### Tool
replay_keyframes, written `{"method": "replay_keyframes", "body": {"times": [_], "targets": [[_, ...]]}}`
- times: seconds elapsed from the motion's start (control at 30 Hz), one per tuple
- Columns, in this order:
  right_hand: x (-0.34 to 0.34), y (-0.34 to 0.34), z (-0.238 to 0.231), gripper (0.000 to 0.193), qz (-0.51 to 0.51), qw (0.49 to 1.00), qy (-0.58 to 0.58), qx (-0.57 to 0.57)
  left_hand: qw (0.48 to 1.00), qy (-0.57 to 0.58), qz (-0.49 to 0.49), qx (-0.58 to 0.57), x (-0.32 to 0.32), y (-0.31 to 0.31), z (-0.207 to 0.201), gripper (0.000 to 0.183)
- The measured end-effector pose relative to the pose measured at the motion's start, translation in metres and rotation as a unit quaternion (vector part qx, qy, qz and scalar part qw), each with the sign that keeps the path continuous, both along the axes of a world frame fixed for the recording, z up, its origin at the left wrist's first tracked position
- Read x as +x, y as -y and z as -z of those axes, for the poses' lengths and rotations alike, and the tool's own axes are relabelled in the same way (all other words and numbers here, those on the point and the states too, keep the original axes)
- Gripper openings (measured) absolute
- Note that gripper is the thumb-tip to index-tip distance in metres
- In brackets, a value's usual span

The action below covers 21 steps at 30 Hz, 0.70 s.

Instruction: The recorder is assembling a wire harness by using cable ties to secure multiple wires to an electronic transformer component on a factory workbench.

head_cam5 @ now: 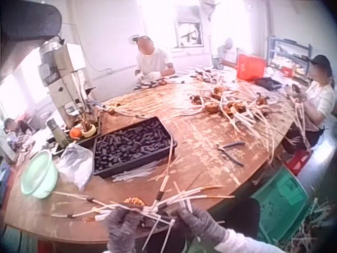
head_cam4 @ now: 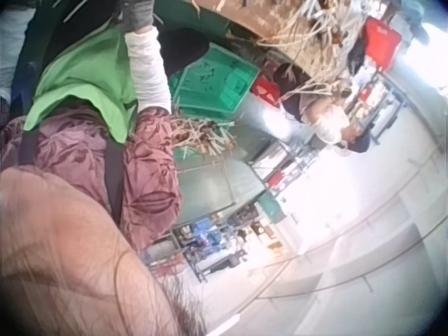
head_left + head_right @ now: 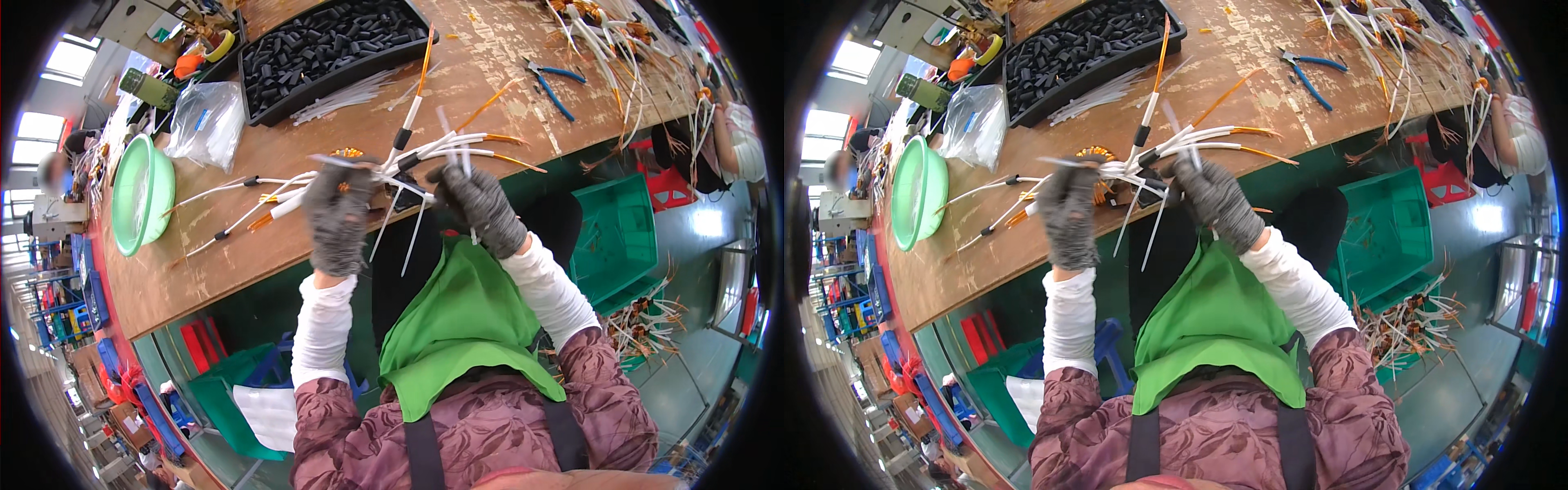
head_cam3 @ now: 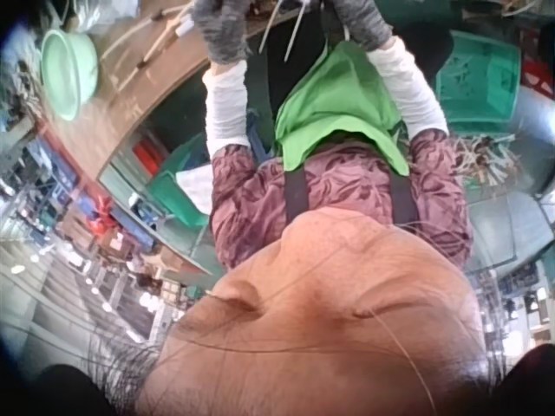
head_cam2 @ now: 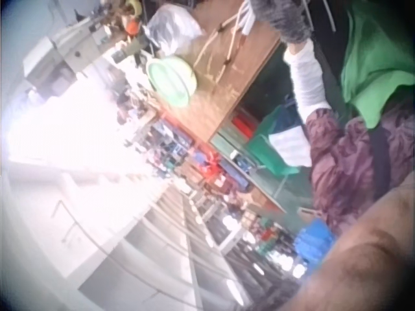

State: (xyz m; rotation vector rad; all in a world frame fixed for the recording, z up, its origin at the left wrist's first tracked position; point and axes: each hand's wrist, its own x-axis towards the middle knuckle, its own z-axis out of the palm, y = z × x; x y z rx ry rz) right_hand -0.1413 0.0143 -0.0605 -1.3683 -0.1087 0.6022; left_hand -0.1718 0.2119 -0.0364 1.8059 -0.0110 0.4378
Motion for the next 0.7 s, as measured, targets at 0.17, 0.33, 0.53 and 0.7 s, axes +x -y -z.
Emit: {"method": "replay_keyframes", "body": {"times": [0.17,0.33,0.53,0.7], "targets": [[0.011,-0.005,0.021,0.024,0.047,0.993,-0.106,0.009,0.98,0.139,-0.14,0.033,0.012,-0.017,0.013,0.01],[0.02,-0.018,0.023,0.023,0.026,0.984,-0.162,0.065,0.975,0.149,-0.134,0.097,0.026,-0.013,0.04,0.005],[0.031,-0.024,0.019,0.026,-0.056,0.984,-0.167,0.032,0.976,0.119,-0.113,0.142,0.033,-0.019,0.047,0.01],[0.033,-0.027,0.03,0.025,-0.075,0.986,-0.151,0.018,0.988,0.096,-0.08,0.093,0.038,-0.023,0.051,0.012]]}}
